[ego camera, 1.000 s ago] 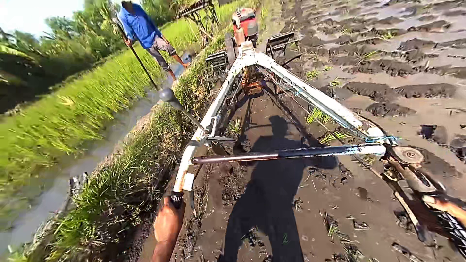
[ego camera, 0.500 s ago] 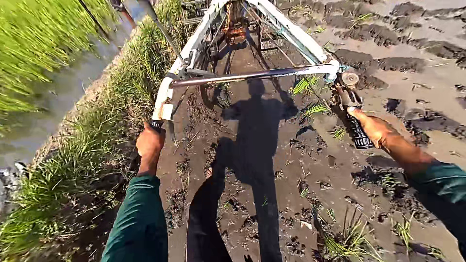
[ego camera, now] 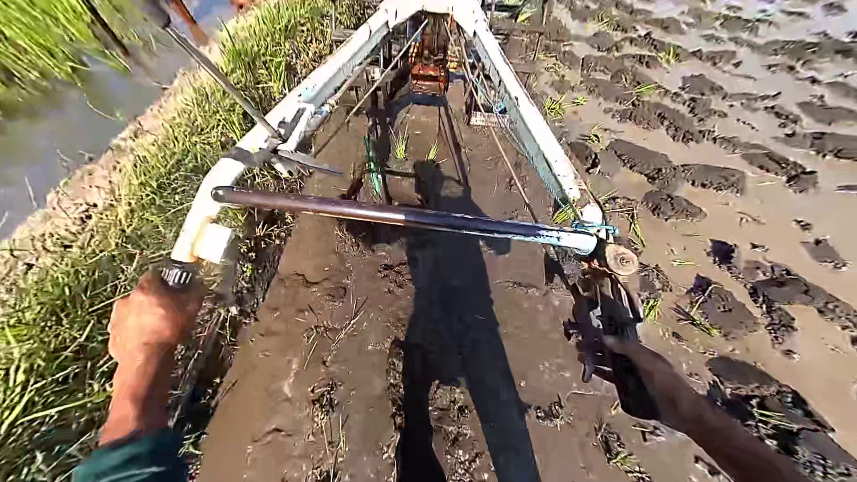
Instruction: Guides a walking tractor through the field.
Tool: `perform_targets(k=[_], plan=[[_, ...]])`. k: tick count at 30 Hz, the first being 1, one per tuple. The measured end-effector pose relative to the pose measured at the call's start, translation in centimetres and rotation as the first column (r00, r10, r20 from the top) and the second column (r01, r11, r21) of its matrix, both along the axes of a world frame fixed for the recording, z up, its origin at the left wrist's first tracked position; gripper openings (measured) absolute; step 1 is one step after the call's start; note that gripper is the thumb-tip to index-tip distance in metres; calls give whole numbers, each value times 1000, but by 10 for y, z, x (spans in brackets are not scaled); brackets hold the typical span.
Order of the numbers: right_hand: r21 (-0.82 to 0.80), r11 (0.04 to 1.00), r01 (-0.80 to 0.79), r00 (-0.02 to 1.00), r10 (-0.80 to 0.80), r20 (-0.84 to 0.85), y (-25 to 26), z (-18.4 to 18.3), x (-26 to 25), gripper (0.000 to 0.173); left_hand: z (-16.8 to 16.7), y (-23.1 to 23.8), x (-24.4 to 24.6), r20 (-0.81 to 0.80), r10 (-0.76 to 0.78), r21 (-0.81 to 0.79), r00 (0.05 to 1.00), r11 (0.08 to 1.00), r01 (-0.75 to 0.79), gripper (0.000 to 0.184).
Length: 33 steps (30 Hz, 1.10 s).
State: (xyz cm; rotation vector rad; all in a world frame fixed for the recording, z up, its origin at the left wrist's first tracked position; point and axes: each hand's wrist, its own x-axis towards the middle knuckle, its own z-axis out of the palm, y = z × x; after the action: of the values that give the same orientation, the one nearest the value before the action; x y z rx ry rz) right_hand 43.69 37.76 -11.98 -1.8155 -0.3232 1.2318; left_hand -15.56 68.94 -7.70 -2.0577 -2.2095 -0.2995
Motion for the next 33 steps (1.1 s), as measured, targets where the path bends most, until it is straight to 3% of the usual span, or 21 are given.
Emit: perform_targets(k=[2,5,9,14,17,20,23,28,33], plan=[[0,997,75,981,-73,179,41,18,25,38,31,28,52,154,144,-208,978,972,-110,59],[-57,993,106,935,-80,345,84,31,61,35,44,55,104,179,188,-274,966,952,-135,56],[-150,979,140,891,-58,450,153,38,72,37,50,131,108,195,164,-302,967,948,-100,52],[-179,978,107,920,-29,391,224,41,12,42,57,228,71,146,144,-337,979,938,-88,56],[-97,995,27,977,-5,215,255,30,-25,44,57,284,39,126,132,-329,983,940,-84,55],[-25,999,26,1000,-25,18,286,2,-41,42,47,333,10,152,31,-336,988,942,23,54],[-19,995,98,994,-97,59,305,-20,1,41,43,351,42,188,-42,-363,981,925,110,55],[10,1000,20,996,-21,89,349,-5,100,37,45,374,125,215,-38,-397,976,910,123,56],[6,994,105,963,-103,248,417,6,171,31,43,432,187,230,-23,-388,973,915,113,54]])
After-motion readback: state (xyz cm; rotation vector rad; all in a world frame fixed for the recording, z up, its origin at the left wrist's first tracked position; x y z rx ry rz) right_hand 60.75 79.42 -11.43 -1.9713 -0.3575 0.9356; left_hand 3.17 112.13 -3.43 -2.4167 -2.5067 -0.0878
